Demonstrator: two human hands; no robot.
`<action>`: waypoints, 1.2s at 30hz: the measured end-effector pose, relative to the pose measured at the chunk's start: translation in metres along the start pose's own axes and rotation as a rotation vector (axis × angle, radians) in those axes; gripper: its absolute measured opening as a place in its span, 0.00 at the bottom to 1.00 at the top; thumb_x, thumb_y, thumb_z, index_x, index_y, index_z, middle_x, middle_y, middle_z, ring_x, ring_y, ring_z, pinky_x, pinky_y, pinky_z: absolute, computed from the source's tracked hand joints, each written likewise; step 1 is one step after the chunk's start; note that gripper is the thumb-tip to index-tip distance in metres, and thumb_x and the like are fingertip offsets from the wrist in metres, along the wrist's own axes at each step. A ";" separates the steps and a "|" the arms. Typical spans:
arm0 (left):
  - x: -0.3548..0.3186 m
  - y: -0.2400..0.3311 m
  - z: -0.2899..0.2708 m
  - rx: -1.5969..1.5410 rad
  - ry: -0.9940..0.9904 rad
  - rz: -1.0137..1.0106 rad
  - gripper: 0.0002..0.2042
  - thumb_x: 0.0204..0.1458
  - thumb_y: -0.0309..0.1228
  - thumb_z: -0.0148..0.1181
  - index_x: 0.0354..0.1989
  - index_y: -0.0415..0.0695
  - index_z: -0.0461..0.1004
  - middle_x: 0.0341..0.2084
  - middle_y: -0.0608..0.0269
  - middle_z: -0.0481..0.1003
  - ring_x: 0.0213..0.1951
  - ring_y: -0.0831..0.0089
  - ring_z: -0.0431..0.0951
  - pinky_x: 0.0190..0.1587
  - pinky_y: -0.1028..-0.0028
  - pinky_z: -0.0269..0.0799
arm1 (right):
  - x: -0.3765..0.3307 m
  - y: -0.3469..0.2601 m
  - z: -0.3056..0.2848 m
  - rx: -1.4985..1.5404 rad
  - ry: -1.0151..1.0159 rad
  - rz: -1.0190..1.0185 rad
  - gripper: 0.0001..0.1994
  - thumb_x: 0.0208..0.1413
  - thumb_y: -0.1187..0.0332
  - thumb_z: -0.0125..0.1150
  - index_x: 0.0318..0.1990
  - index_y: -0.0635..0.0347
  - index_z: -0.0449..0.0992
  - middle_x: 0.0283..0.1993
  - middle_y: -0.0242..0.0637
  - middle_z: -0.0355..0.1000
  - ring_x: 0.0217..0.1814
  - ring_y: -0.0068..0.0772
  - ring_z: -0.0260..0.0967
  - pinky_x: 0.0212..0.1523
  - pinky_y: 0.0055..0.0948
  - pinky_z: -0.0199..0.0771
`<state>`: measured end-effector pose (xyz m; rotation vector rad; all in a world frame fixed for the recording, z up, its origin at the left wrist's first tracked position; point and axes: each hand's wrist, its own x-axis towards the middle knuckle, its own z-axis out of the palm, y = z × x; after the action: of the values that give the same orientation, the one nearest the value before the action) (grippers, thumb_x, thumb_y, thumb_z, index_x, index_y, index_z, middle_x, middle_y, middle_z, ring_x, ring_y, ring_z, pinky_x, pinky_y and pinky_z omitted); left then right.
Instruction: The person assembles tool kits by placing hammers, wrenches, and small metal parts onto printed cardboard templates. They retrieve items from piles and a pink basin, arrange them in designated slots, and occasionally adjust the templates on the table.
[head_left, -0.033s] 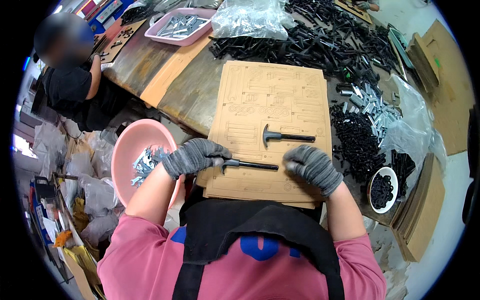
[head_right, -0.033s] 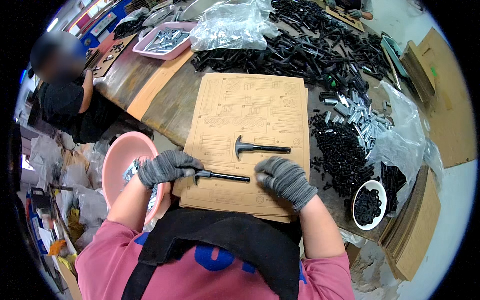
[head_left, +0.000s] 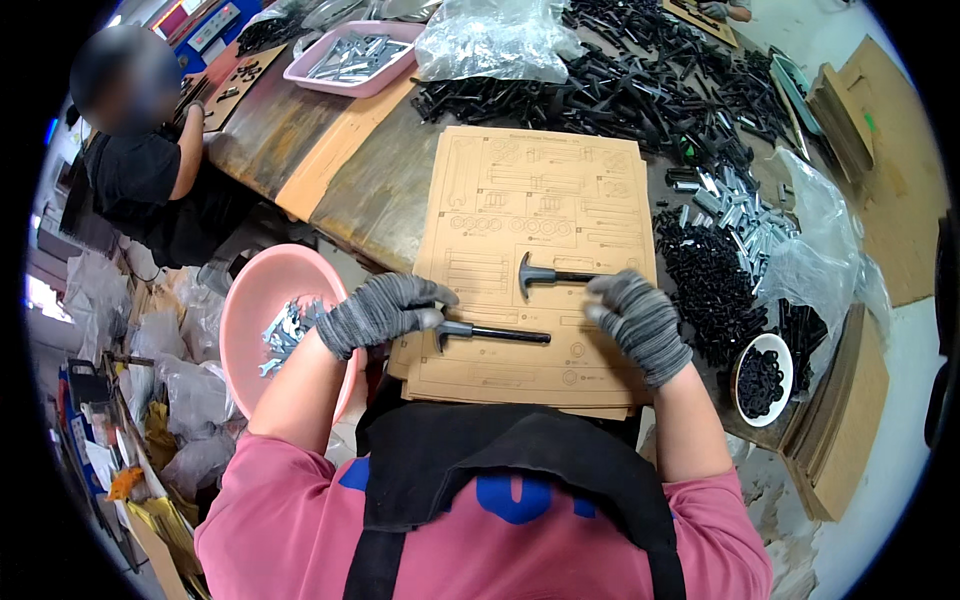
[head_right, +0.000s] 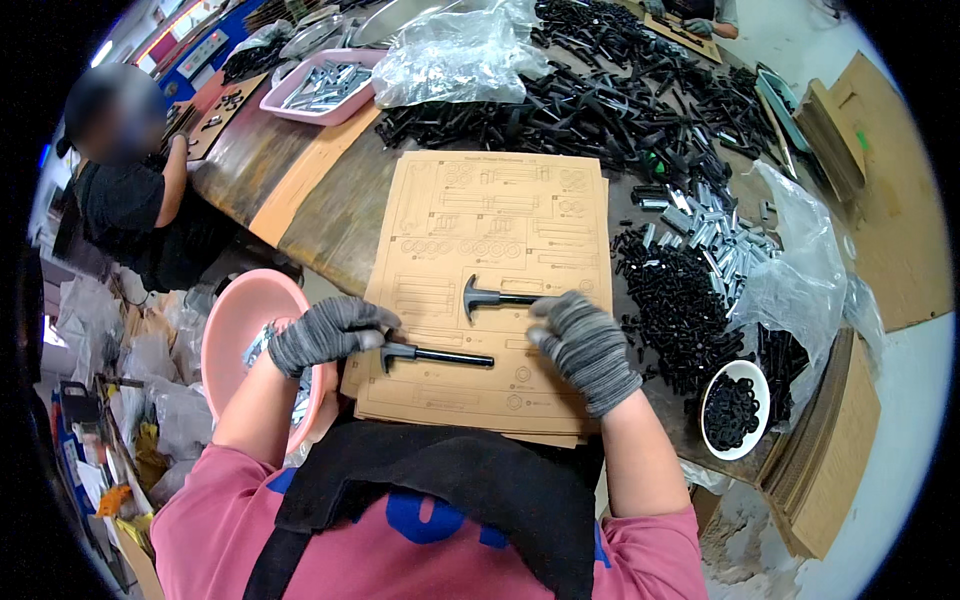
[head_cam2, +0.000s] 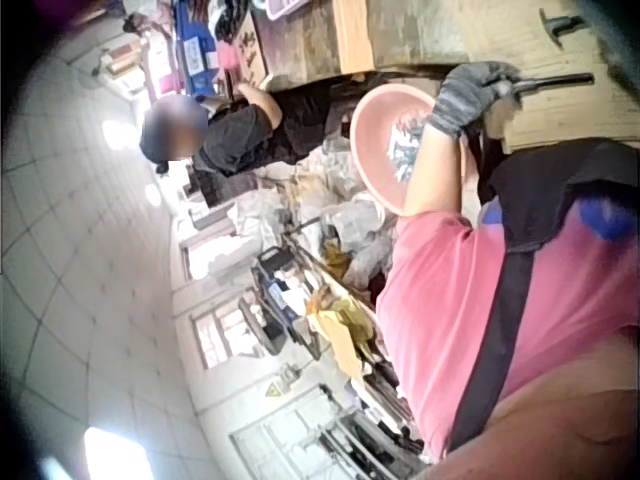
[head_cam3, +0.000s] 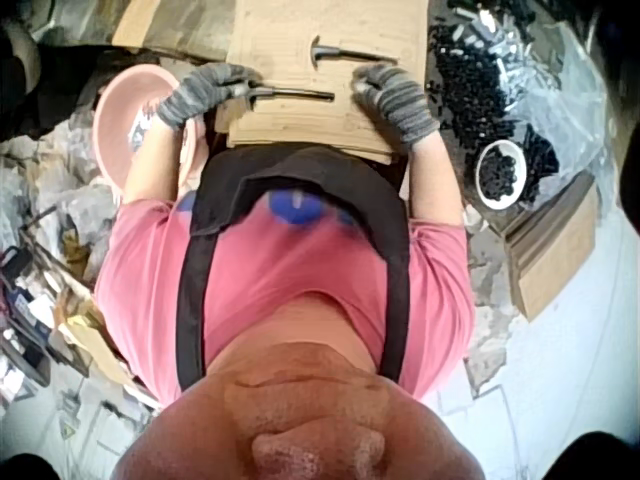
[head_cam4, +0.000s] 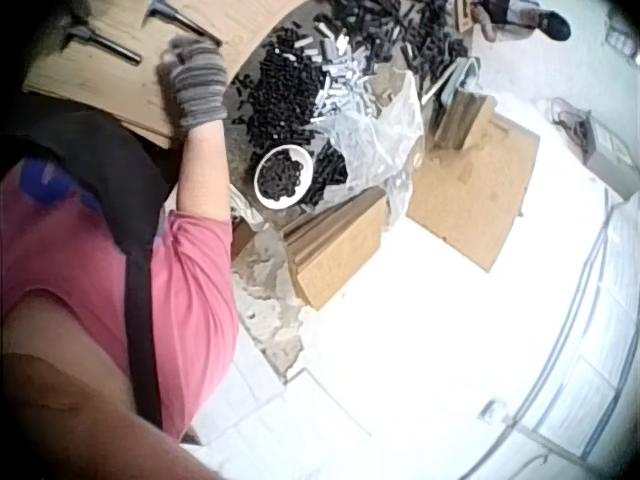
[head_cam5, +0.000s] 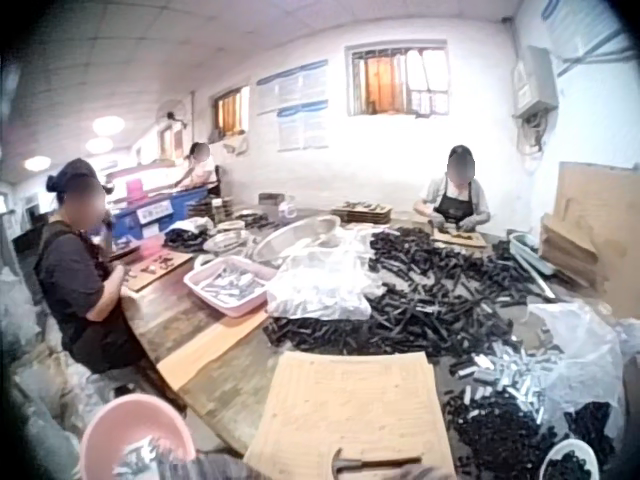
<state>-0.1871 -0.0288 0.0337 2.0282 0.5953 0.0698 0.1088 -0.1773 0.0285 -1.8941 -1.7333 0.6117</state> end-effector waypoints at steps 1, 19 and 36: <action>0.006 0.002 -0.001 -0.031 0.038 -0.007 0.15 0.46 0.31 0.57 0.43 0.42 0.71 0.34 0.53 0.73 0.39 0.65 0.73 0.43 0.71 0.66 | 0.005 0.005 -0.006 -0.120 0.092 -0.011 0.15 0.41 0.63 0.61 0.38 0.55 0.72 0.35 0.38 0.68 0.37 0.37 0.67 0.38 0.31 0.69; 0.147 -0.012 0.016 0.830 0.440 0.222 0.23 0.42 0.41 0.54 0.47 0.43 0.67 0.47 0.53 0.64 0.52 0.57 0.61 0.55 0.61 0.53 | 0.061 0.099 -0.076 -0.469 0.194 0.218 0.15 0.49 0.59 0.50 0.42 0.52 0.71 0.43 0.42 0.68 0.46 0.42 0.65 0.47 0.35 0.64; 0.147 -0.013 0.018 0.826 0.483 0.235 0.22 0.43 0.40 0.54 0.46 0.42 0.68 0.47 0.52 0.65 0.52 0.57 0.61 0.55 0.62 0.53 | 0.086 0.103 -0.091 -0.638 0.295 0.225 0.13 0.42 0.66 0.56 0.39 0.56 0.70 0.34 0.43 0.70 0.38 0.43 0.68 0.40 0.37 0.68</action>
<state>-0.0583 0.0265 -0.0146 2.9143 0.7562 0.5424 0.2530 -0.1036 0.0341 -2.4740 -1.6455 -0.1843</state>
